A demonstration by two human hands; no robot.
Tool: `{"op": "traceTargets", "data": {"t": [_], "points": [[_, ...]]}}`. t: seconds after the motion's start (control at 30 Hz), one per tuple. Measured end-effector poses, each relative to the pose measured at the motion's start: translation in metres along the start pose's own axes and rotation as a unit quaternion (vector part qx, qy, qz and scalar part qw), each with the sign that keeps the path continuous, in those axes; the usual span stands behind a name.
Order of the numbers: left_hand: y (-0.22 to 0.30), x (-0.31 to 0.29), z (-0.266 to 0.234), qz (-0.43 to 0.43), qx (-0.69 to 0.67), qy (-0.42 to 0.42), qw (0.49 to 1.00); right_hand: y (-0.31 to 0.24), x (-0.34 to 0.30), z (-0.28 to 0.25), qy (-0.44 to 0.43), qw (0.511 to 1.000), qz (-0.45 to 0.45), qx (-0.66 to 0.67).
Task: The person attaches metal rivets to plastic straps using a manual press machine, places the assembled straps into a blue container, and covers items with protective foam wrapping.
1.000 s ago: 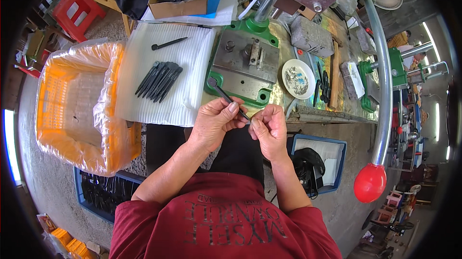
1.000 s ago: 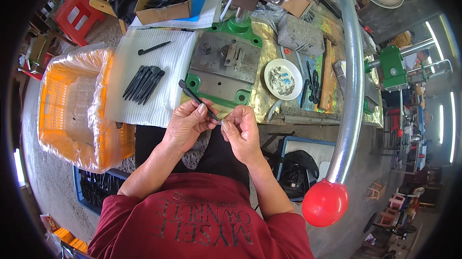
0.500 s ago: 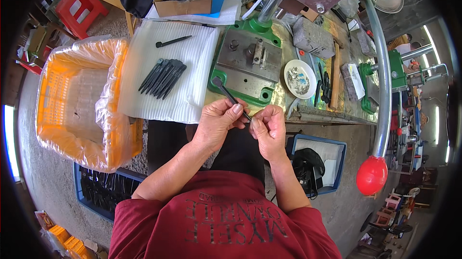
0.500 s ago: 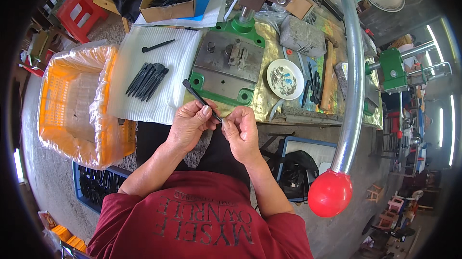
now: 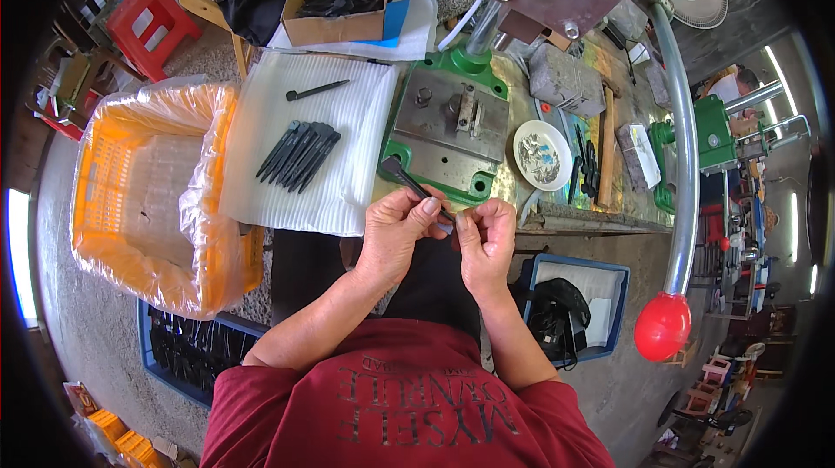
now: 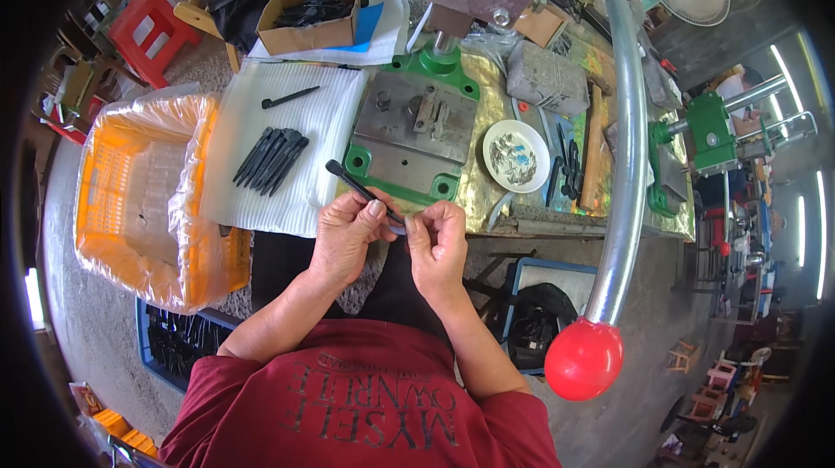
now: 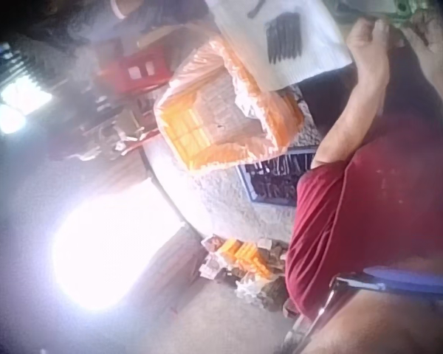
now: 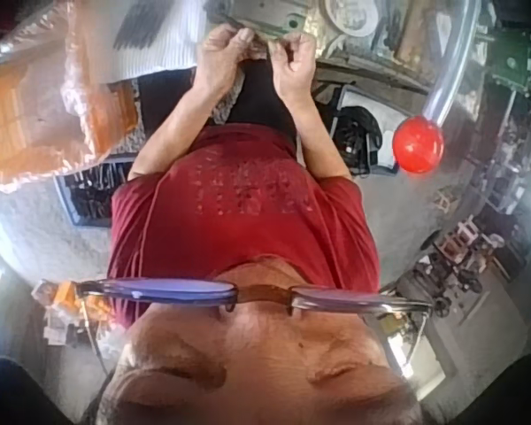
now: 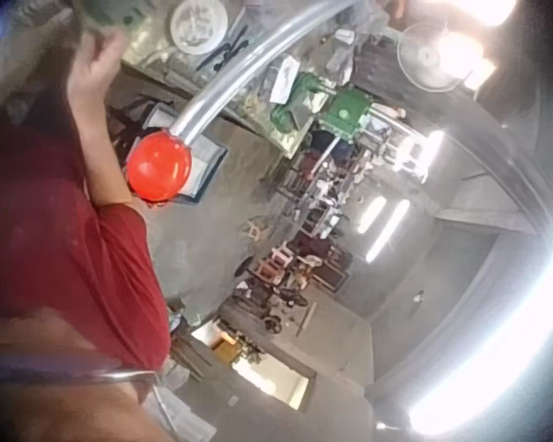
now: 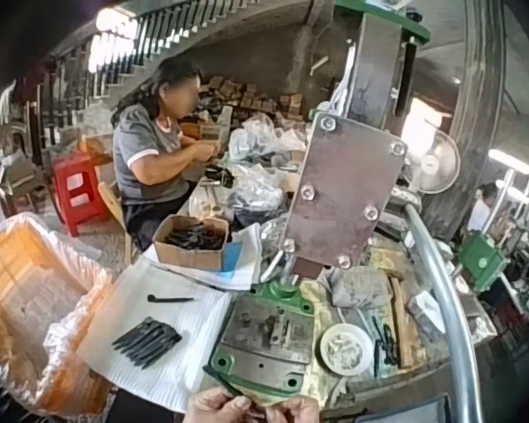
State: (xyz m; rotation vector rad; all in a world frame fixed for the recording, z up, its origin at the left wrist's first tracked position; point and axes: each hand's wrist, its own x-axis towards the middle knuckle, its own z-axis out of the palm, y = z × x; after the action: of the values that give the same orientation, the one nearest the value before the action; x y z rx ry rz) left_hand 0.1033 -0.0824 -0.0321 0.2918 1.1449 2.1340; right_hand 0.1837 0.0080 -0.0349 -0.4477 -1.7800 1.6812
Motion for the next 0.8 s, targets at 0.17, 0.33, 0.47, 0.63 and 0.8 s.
{"op": "traceTargets", "data": {"t": [0.17, 0.33, 0.47, 0.63, 0.8], "points": [[0.005, 0.008, -0.002, -0.004, -0.025, -0.001, 1.0, -0.001, 0.002, 0.002, -0.006, 1.0, -0.018, -0.007], [0.021, 0.042, -0.001, 0.054, 0.088, 0.011, 0.995, 0.001, 0.001, -0.001, -0.015, 0.998, -0.023, 0.05], [0.033, 0.083, 0.002, 0.111, 0.159, 0.01, 0.981, 0.007, -0.003, -0.007, -0.008, 0.998, -0.006, 0.062], [0.033, 0.122, 0.007, 0.143, 0.179, -0.009, 0.973, 0.009, -0.008, -0.018, -0.003, 0.999, 0.009, 0.047], [0.029, 0.136, 0.011, 0.156, 0.295, 0.004, 0.943, 0.017, -0.014, -0.031, 0.016, 0.999, 0.034, 0.026]]}}
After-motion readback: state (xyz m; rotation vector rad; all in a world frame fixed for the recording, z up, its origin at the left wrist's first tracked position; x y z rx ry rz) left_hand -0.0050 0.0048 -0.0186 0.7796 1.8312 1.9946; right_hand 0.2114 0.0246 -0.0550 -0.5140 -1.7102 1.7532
